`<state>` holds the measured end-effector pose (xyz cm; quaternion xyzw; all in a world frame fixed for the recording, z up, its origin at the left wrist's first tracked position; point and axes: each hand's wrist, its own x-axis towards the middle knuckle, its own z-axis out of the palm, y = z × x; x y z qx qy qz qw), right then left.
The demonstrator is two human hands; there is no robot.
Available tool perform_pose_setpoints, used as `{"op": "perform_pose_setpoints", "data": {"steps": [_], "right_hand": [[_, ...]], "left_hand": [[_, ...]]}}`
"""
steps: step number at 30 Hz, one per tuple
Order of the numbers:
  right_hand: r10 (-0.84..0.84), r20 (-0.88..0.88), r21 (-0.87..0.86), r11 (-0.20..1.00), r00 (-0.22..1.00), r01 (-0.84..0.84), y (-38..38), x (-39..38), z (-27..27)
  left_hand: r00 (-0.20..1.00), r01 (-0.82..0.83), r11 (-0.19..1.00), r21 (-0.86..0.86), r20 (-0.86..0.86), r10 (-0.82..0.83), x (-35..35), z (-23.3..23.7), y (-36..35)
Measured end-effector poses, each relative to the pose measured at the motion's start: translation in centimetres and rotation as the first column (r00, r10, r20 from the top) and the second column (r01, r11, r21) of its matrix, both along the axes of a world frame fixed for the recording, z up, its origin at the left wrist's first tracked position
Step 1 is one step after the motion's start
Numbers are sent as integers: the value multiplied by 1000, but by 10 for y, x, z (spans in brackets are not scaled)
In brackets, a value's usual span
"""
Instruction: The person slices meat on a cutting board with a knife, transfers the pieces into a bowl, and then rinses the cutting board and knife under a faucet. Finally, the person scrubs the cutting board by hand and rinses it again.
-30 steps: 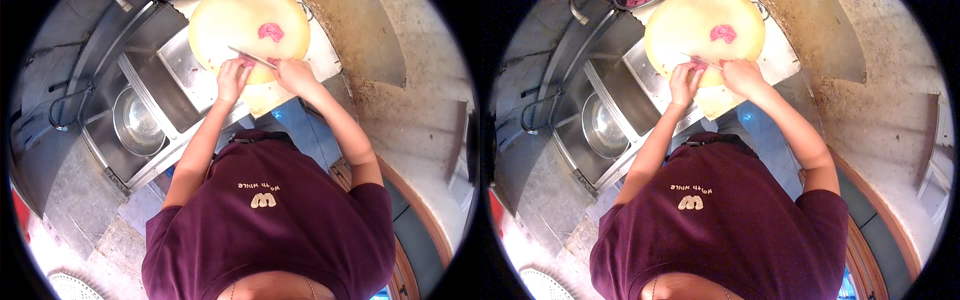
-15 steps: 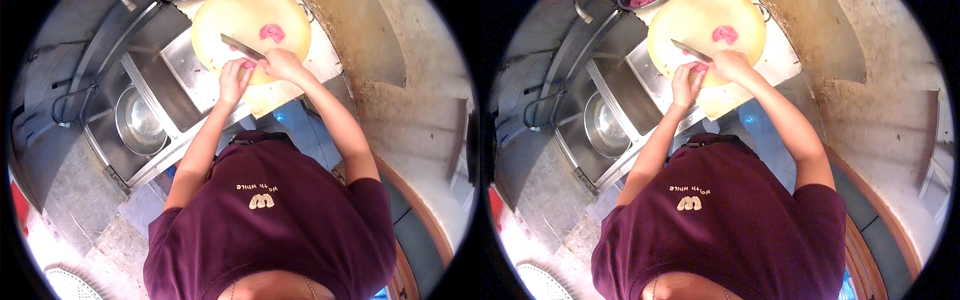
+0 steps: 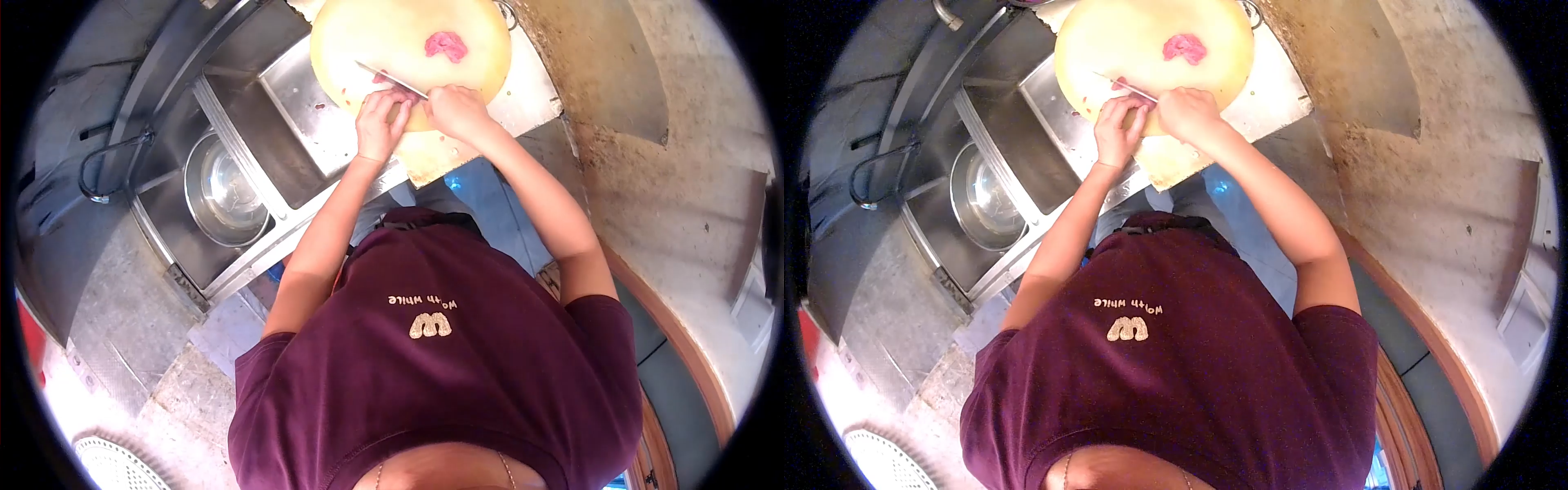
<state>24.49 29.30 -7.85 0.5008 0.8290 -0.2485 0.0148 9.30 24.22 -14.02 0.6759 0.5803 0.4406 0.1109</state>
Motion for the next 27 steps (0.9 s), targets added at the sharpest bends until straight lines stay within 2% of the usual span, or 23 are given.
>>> {"op": "perform_pose_setpoints", "data": {"steps": [1,2,4,5,7,10,11,14,18,23,27], "right_hand": [[-5,-12,0,1000,1000,5,3,4,0],[-10,-22,1,1000,1000,10,6,9,2],[-135,-108,-241,965,985,106,14,20,17],[-205,-138,-362,921,969,143,16,24,21],[-304,-213,-473,864,929,174,15,32,22],[-409,-295,-592,788,864,171,12,39,24],[-437,-321,-613,772,840,168,10,39,27],[-508,-400,-658,738,763,147,6,44,34],[-607,-477,-690,706,636,157,-2,55,32],[-611,-438,-587,750,659,305,-3,69,35],[-576,-363,-506,782,733,364,-4,80,33]], "left_hand": [[1000,-4,1000,-1,-13,4,0,0,-1],[990,-30,993,-112,134,45,2,-1,-2],[901,-32,945,-326,401,168,3,4,1],[857,-46,939,-340,470,212,0,7,5],[747,-65,923,-378,595,297,-5,18,20],[592,165,859,-485,745,307,-11,39,44],[617,216,847,-487,740,268,-15,36,48],[515,321,825,-466,817,261,-19,38,55],[523,410,786,-462,825,212,-18,45,54],[520,418,771,-480,823,230,-5,43,61],[544,409,808,-423,824,155,4,39,70]]}}
